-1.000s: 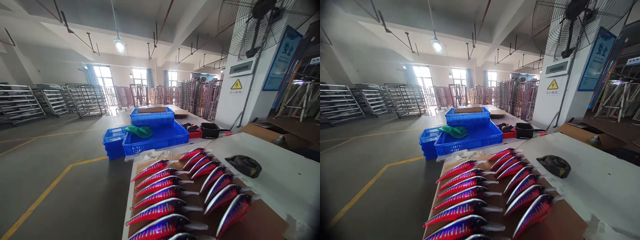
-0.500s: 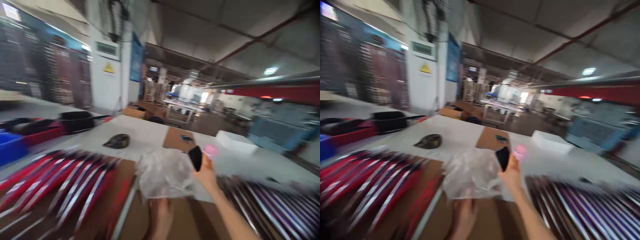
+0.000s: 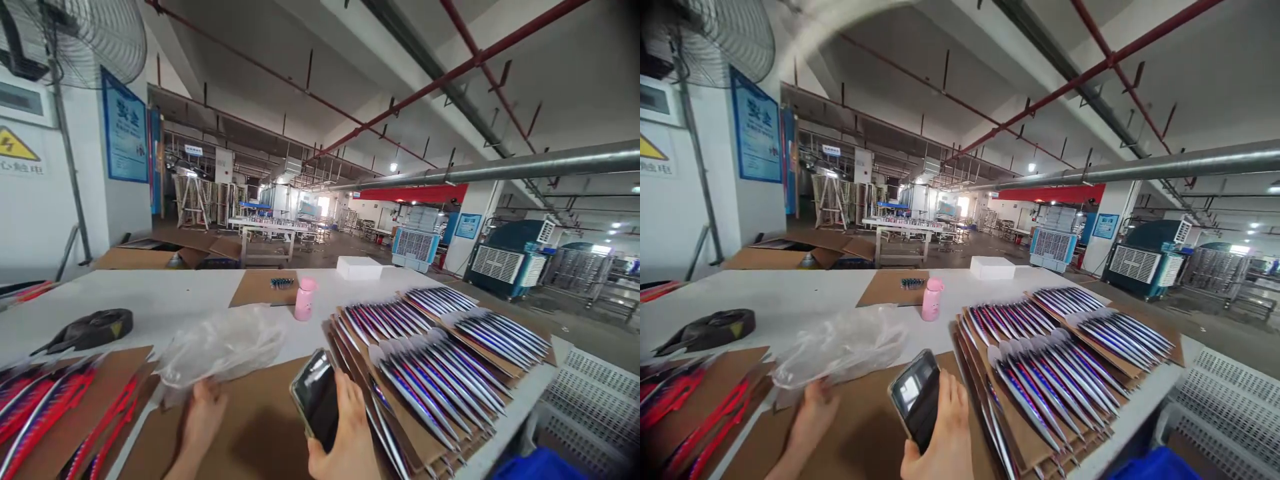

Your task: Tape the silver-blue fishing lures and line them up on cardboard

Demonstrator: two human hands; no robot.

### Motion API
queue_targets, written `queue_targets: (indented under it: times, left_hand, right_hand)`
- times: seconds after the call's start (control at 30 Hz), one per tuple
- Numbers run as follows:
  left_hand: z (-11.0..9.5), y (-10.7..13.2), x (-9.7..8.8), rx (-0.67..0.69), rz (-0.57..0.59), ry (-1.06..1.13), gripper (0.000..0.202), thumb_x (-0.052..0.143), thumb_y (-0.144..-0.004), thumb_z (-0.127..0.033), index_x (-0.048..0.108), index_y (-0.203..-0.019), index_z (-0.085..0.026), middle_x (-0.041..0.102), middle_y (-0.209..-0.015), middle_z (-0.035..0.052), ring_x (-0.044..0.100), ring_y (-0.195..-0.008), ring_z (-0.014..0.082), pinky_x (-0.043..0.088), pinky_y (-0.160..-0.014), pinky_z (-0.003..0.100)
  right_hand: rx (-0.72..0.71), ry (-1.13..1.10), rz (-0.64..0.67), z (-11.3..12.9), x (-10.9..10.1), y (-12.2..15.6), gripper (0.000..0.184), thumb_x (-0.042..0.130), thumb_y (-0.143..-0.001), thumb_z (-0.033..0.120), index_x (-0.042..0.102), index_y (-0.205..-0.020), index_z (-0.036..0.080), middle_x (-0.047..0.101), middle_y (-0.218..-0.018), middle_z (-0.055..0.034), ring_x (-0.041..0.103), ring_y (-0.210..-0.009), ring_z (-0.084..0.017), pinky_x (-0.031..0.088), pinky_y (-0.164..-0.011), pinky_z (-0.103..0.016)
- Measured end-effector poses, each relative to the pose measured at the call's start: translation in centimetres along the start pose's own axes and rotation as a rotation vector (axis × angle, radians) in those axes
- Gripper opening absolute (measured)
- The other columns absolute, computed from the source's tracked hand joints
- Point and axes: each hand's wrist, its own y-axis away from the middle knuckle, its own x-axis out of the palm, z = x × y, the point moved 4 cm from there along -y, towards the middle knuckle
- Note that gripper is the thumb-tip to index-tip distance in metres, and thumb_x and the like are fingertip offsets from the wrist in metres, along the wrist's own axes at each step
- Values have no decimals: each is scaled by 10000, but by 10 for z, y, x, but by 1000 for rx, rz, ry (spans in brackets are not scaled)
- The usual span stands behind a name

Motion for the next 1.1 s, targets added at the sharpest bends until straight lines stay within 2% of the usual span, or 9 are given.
queue_targets:
  times: [0.17,0.3,0.43,0.53,0.63,0.73,0.8,0.93,1.1]
  left_hand:
    - [-2,52,-41,-136,16,105,569,503,-609,-358,436,-1140,-165,613,-756,38,609,-613,244,517,-599,378]
    - [2,110,-61,-175,113,205,636,563,-566,-421,422,-1143,-194,634,-806,36,651,-719,242,544,-673,356]
    - [-2,169,-71,-198,158,369,712,676,-544,-484,431,-1156,-213,632,-830,33,653,-797,256,541,-769,376]
    - [-31,204,-69,-278,169,466,741,671,-603,-593,421,-1201,-233,658,-854,41,661,-810,248,535,-794,369]
    - [-82,227,-53,-357,357,548,782,618,-686,-662,353,-1306,-265,668,-1073,86,660,-939,242,524,-828,357]
    - [-127,234,-32,-333,571,634,767,607,-765,-587,274,-1368,-250,627,-1191,108,631,-1031,231,508,-864,341]
    - [-140,229,-19,-292,670,677,721,610,-801,-500,263,-1373,-231,609,-1218,117,618,-1044,234,519,-812,319]
    - [-132,209,-1,-286,732,691,665,615,-816,-430,286,-1359,-230,625,-1159,108,636,-925,225,520,-655,280]
    - [-111,184,10,-360,825,700,710,630,-815,-430,256,-1391,-247,662,-1049,79,654,-816,204,511,-624,267]
  right_hand:
    - [90,-13,118,-13,-11,23,897,622,-548,132,358,-1403,69,470,-1392,-184,405,-1301,-384,398,-1065,-521]
    - [183,21,240,-29,-16,39,854,628,-582,147,374,-1383,-3,481,-1367,-226,427,-1283,-376,382,-1073,-502]
    - [230,55,262,-44,-19,53,829,621,-593,153,389,-1369,-20,495,-1346,-246,453,-1256,-376,389,-1053,-506]
    - [247,34,241,-46,-19,62,837,618,-571,156,401,-1367,9,518,-1327,-228,466,-1238,-376,411,-1029,-503]
    - [211,-34,244,-33,-16,70,841,605,-551,163,413,-1364,61,529,-1324,-184,474,-1226,-357,414,-1033,-480]
    - [145,-93,245,-19,-11,77,820,582,-579,165,398,-1372,69,515,-1343,-168,459,-1238,-340,400,-1050,-465]
    - [138,-108,235,-16,-7,80,784,582,-618,183,398,-1370,61,509,-1348,-174,447,-1249,-345,393,-1053,-477]
    - [170,-150,236,-28,2,85,745,570,-680,181,368,-1382,34,487,-1376,-179,427,-1274,-333,390,-1062,-485]
    - [191,-251,279,-54,17,108,636,507,-754,158,388,-1375,88,513,-1370,-138,476,-1262,-269,447,-1028,-433]
